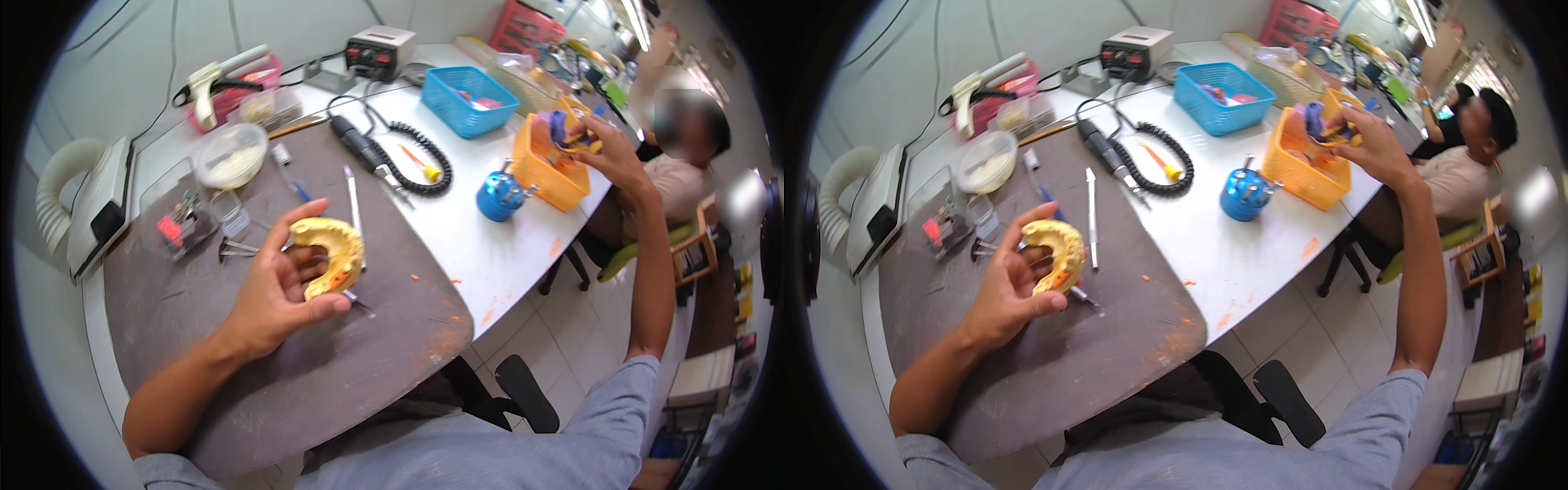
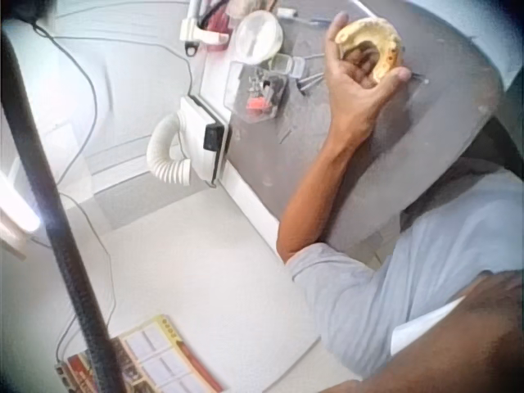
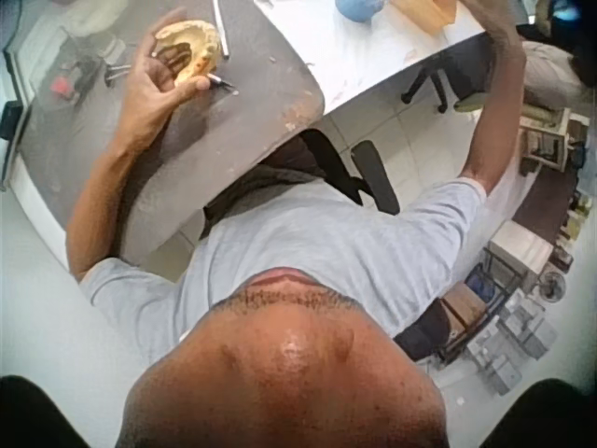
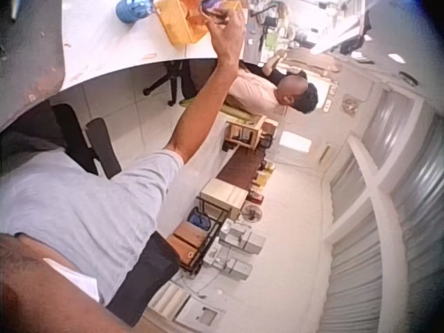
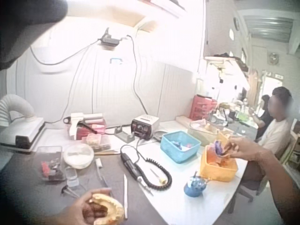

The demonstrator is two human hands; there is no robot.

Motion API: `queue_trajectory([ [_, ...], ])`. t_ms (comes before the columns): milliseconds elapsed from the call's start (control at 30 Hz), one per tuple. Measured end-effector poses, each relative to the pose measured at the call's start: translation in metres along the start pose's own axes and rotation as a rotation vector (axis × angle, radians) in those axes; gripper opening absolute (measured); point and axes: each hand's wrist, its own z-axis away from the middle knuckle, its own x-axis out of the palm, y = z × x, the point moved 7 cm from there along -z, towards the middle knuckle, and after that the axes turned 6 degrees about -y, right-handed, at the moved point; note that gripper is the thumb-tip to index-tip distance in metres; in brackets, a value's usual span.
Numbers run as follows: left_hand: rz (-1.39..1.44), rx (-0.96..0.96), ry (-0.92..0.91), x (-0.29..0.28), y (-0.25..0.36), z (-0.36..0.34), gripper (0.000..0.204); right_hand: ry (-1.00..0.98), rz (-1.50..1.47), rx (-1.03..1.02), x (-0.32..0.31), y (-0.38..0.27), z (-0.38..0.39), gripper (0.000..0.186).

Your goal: The person trims an orange dental component with a scalpel and a rotary tool, then inserts metal pins and fits a pink denture base onto a yellow dental cast.

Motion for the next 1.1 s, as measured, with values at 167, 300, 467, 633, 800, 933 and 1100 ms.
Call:
queue_trajectory([
  [167,-0.257,-0.088,0.033,0.010,0.007,0.015,0.095,0.199,0.030,0.012,-0.010,-0.004,0.017,0.030],
  [300,-0.369,-0.139,0.181,0.002,0.013,0.042,0.089,0.345,-0.054,0.007,-0.018,-0.014,0.026,0.031],
  [467,-0.492,-0.098,0.269,-0.020,0.020,0.069,0.090,0.527,-0.108,-0.087,-0.023,-0.034,0.036,0.036],
  [633,-0.483,-0.071,0.359,-0.023,0.025,0.076,0.086,0.615,-0.099,-0.173,-0.027,-0.072,0.040,0.034],
  [800,-0.481,-0.061,0.385,-0.022,0.024,0.077,0.087,0.581,-0.342,-0.183,-0.020,-0.107,0.041,0.036],
  [933,-0.470,-0.053,0.367,-0.022,0.023,0.078,0.088,0.582,-0.473,-0.243,-0.014,-0.132,0.045,0.040],
  [1100,-0.495,-0.039,0.325,-0.024,0.022,0.080,0.090,0.588,-0.468,-0.331,-0.006,-0.161,0.050,0.041],
])
